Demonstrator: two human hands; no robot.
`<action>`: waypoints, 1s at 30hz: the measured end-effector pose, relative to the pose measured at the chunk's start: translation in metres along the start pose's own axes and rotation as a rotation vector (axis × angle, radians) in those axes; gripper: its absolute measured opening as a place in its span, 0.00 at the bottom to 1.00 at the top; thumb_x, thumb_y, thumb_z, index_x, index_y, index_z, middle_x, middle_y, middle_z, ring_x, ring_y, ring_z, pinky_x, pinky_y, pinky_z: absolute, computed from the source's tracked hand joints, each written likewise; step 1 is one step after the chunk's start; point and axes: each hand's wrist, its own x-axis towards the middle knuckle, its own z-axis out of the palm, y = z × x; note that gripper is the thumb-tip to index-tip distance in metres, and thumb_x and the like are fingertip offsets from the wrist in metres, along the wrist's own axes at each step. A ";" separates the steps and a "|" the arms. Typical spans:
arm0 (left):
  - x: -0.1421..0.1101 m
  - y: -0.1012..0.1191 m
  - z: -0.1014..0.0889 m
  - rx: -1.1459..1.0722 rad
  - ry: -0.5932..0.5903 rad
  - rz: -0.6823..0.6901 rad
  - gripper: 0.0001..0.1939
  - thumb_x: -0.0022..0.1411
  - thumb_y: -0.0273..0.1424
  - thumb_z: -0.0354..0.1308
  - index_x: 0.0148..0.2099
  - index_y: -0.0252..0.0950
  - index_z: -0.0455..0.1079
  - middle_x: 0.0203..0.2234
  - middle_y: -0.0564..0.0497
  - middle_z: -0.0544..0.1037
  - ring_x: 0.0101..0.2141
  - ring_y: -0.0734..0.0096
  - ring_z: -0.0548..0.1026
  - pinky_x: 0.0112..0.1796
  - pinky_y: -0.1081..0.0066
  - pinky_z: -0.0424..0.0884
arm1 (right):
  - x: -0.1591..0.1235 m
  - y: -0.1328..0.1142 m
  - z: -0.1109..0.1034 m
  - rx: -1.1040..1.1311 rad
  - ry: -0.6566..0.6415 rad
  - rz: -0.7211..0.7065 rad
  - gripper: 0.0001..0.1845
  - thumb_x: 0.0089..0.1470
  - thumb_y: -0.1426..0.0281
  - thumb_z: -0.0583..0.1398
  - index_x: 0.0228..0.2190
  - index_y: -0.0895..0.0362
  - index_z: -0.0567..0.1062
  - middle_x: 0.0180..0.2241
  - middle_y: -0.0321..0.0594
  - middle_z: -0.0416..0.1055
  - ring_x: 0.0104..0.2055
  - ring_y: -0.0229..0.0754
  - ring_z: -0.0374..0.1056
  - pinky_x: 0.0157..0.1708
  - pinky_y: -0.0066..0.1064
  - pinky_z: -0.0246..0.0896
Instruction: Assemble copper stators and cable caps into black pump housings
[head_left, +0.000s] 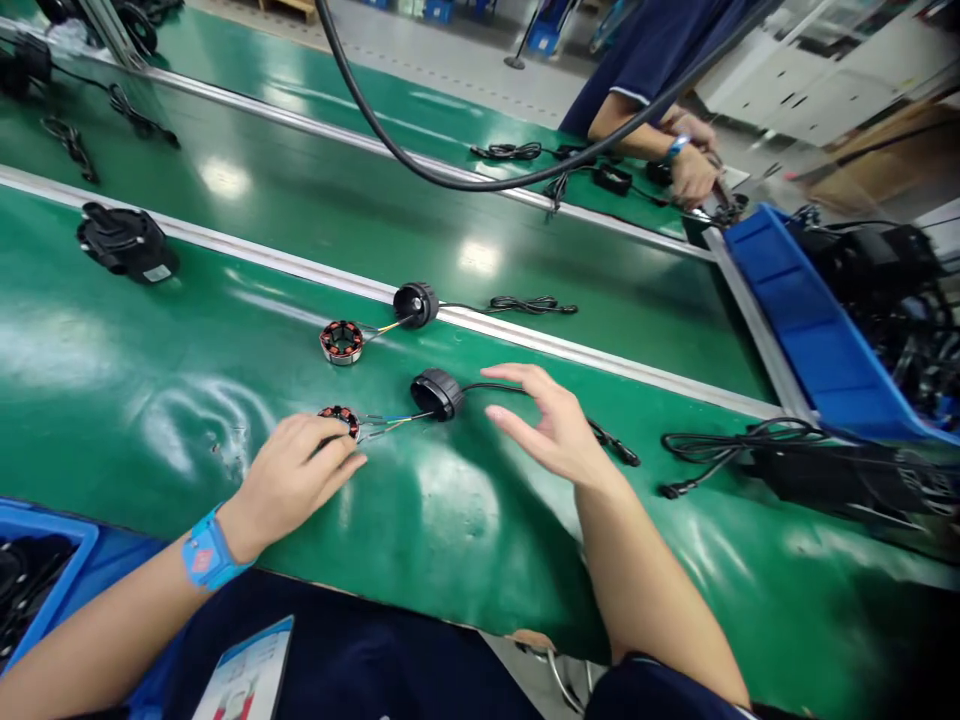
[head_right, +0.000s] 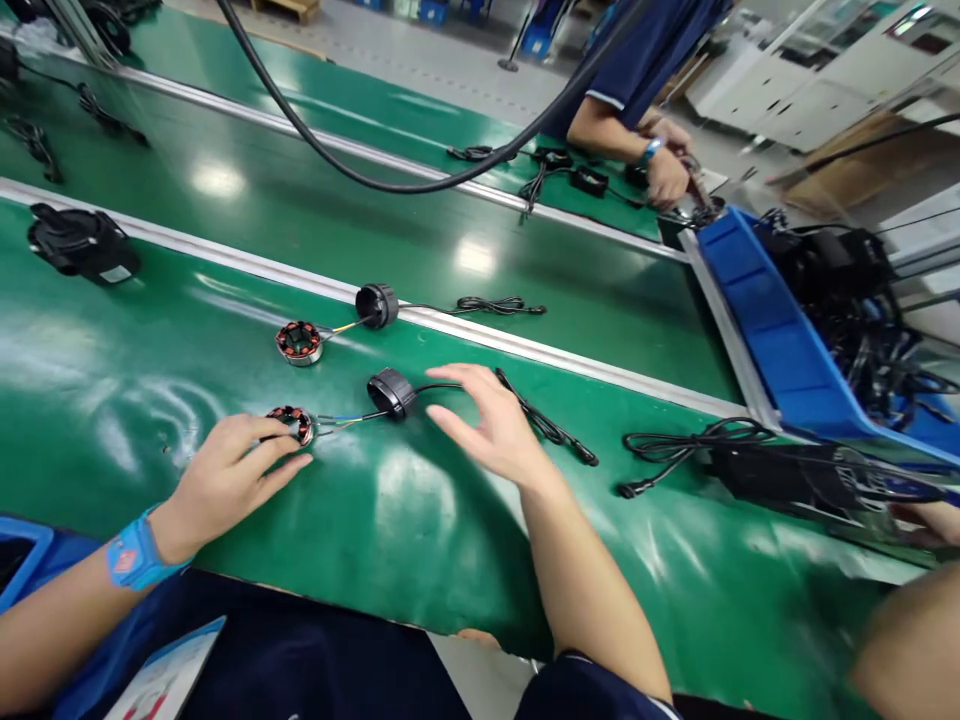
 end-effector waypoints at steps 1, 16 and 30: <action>0.003 0.005 0.003 -0.005 0.005 0.010 0.04 0.68 0.28 0.62 0.45 0.36 0.73 0.38 0.47 0.80 0.39 0.66 0.79 0.44 0.65 0.76 | 0.012 -0.020 0.008 0.024 -0.033 -0.057 0.15 0.68 0.60 0.59 0.54 0.49 0.74 0.51 0.41 0.77 0.53 0.46 0.73 0.56 0.42 0.68; 0.002 0.003 0.017 -0.135 0.007 -0.134 0.03 0.68 0.26 0.63 0.44 0.36 0.74 0.37 0.50 0.78 0.37 0.72 0.79 0.44 0.72 0.78 | 0.062 -0.065 0.068 -0.200 -0.450 -0.169 0.14 0.71 0.66 0.57 0.34 0.57 0.78 0.33 0.38 0.80 0.29 0.40 0.63 0.46 0.38 0.51; 0.002 0.003 0.017 -0.153 -0.001 -0.141 0.02 0.68 0.26 0.63 0.43 0.35 0.73 0.37 0.50 0.78 0.38 0.72 0.79 0.45 0.73 0.77 | 0.061 -0.062 0.056 0.101 -0.423 -0.158 0.07 0.66 0.67 0.65 0.44 0.54 0.77 0.32 0.31 0.79 0.29 0.36 0.65 0.47 0.36 0.48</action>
